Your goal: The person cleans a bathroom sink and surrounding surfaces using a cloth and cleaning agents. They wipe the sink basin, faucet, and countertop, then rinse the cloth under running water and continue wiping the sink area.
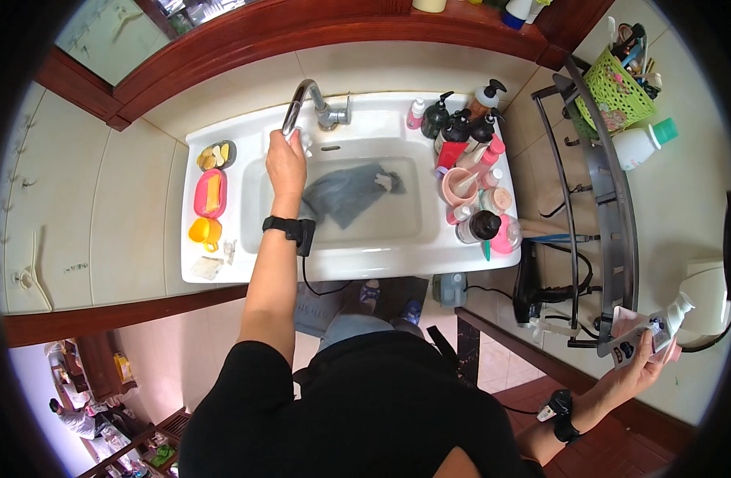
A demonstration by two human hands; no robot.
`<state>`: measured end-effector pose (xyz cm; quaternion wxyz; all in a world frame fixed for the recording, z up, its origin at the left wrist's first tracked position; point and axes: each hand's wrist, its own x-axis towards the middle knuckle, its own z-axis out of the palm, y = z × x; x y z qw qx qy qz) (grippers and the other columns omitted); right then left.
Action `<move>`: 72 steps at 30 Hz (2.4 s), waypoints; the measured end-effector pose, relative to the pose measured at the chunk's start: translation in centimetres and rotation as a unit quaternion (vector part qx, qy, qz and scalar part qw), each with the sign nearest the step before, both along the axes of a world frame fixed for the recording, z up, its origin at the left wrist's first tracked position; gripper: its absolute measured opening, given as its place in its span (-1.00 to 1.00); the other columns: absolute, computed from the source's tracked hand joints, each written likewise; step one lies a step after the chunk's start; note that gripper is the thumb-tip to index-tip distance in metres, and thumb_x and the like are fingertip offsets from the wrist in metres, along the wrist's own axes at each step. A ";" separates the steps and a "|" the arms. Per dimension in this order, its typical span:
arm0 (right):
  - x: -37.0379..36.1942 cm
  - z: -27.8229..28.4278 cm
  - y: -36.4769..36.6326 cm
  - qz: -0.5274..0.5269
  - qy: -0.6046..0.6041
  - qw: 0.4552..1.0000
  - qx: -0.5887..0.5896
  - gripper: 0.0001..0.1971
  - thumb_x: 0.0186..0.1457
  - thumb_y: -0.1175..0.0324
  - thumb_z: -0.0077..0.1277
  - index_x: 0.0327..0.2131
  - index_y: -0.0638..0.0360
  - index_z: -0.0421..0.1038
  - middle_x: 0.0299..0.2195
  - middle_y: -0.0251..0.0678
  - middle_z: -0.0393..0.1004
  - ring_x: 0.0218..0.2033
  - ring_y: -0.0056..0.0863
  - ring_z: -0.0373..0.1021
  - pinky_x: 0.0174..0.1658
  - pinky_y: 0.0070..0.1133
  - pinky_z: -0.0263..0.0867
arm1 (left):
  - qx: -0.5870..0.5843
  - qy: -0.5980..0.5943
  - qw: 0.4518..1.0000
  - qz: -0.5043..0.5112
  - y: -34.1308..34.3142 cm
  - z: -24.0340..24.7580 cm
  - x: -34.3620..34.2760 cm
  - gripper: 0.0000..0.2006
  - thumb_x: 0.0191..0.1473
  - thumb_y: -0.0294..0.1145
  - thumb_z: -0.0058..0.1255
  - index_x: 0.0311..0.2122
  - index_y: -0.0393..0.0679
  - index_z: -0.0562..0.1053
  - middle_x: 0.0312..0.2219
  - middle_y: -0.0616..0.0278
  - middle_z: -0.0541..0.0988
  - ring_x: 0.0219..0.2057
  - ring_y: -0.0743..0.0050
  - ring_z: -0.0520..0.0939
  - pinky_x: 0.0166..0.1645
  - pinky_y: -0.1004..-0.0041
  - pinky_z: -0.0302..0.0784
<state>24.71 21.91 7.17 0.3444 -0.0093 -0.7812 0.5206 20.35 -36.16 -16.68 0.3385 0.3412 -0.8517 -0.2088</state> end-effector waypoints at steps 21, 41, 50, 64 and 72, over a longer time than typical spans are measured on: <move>-0.3 -0.2 0.0 0.001 0.008 0.999 -0.037 -0.52 0.18 0.41 0.14 0.16 0.34 0.33 -0.11 -0.23 0.50 -0.12 -0.55 0.41 0.02 -0.54 0.31 | 0.109 0.239 0.965 -0.017 -2.7 2.0 5.3 -0.53 0.33 -0.19 -0.22 0.08 -0.46 0.38 0.10 -0.19 0.44 0.14 -0.08 0.43 0.24 0.22 0.25; -0.3 0.2 -2.3 -0.012 0.027 1.000 -0.007 -0.60 0.18 0.44 0.12 0.08 0.32 0.36 -0.19 -0.37 0.44 -0.16 -0.65 0.38 -0.03 -0.60 0.30 | -0.305 -0.060 0.943 -0.117 6.0 5.9 -2.7 -0.35 -0.04 -0.32 0.29 0.18 -0.18 0.35 0.04 -0.14 0.47 0.10 -0.09 0.46 0.17 0.09 0.36; -0.3 0.6 -2.8 -0.006 0.039 0.999 -0.019 -0.58 0.15 0.47 0.17 0.07 0.35 0.38 -0.21 -0.31 0.53 -0.23 -0.64 0.44 -0.09 -0.65 0.35 | 0.155 -0.105 0.874 -0.449 20.0 -4.6 -6.5 -0.44 -0.03 -0.38 0.27 0.11 -0.13 0.37 -0.07 -0.04 0.46 -0.08 -0.10 0.54 -0.04 0.14 0.51; -0.2 -0.1 -2.1 -0.008 0.048 0.996 -0.069 -0.64 0.11 0.48 0.20 -0.01 0.31 0.42 -0.21 -0.40 0.48 -0.21 -0.67 0.38 -0.08 -0.64 0.30 | 0.109 0.006 0.902 -0.418 20.0 0.0 -11.4 -0.78 0.12 -0.24 0.15 -0.34 -0.22 0.58 -0.54 -0.05 0.59 -0.51 -0.02 0.62 -0.38 0.24 0.52; 0.2 0.5 -2.4 0.045 0.058 0.992 -0.108 -0.63 0.13 0.42 0.18 0.00 0.27 0.41 -0.20 -0.38 0.50 -0.21 -0.63 0.43 -0.09 -0.62 0.34 | 0.457 0.179 0.735 -0.468 19.1 17.0 -9.3 -0.73 0.28 -0.28 0.04 -0.17 -0.33 0.56 -0.48 0.23 0.61 -0.57 0.66 0.49 -0.46 0.60 0.43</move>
